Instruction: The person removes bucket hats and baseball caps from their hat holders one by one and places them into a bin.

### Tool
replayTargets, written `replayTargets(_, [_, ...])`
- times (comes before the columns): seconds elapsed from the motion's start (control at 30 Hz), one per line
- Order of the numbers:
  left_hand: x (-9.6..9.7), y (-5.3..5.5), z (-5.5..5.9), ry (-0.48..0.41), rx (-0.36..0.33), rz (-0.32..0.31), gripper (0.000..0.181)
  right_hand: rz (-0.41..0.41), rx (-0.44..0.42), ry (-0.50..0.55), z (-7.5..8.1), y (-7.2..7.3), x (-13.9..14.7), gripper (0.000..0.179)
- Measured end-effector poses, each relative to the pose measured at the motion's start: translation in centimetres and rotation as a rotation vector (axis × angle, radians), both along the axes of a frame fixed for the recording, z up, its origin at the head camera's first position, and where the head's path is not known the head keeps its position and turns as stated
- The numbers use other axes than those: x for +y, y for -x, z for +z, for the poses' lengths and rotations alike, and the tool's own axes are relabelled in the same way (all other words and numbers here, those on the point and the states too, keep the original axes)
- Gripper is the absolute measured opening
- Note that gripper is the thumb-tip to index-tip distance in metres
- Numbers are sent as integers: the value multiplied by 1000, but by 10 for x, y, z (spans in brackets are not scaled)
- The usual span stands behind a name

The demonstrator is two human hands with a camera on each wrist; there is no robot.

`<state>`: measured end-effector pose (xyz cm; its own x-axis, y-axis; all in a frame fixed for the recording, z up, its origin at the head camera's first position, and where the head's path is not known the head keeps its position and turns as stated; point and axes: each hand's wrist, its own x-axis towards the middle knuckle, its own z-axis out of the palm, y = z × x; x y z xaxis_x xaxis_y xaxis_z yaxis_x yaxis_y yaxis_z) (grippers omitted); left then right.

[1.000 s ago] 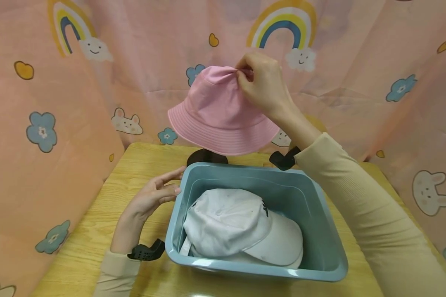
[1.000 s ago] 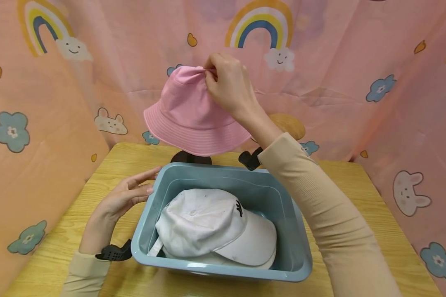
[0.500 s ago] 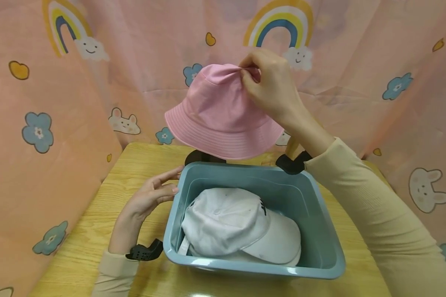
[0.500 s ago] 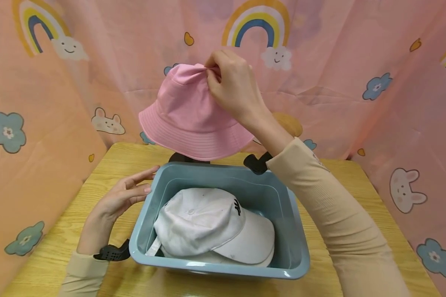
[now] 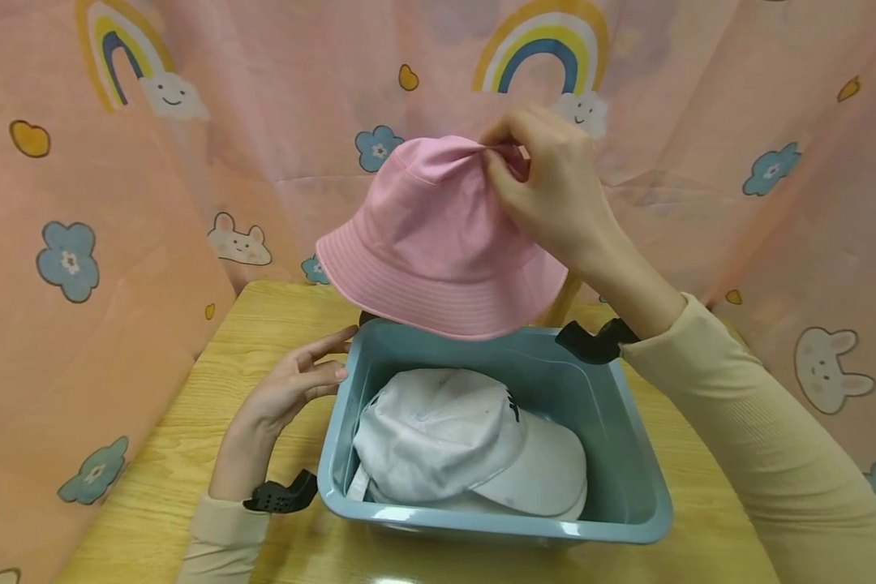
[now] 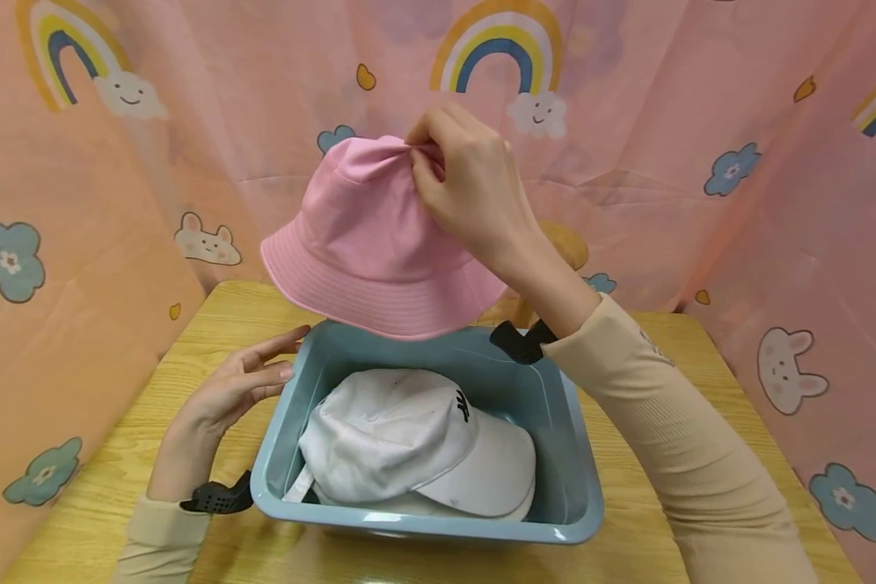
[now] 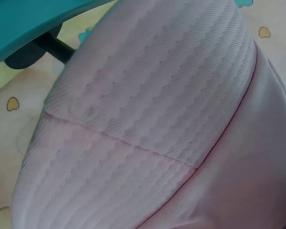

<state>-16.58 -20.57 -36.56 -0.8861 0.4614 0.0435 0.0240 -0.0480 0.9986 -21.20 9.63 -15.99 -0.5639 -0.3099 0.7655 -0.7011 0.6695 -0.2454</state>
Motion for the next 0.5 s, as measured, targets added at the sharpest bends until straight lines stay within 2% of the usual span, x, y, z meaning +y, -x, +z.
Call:
replayTargets(0.2, [0,0,-1,-13,-1,-1,65,13,21,-6,1,-10,1,13])
replayTargets(0.5, [0,-2,-1,21,-4,55,59,31,-11,4,1,-26,6,11])
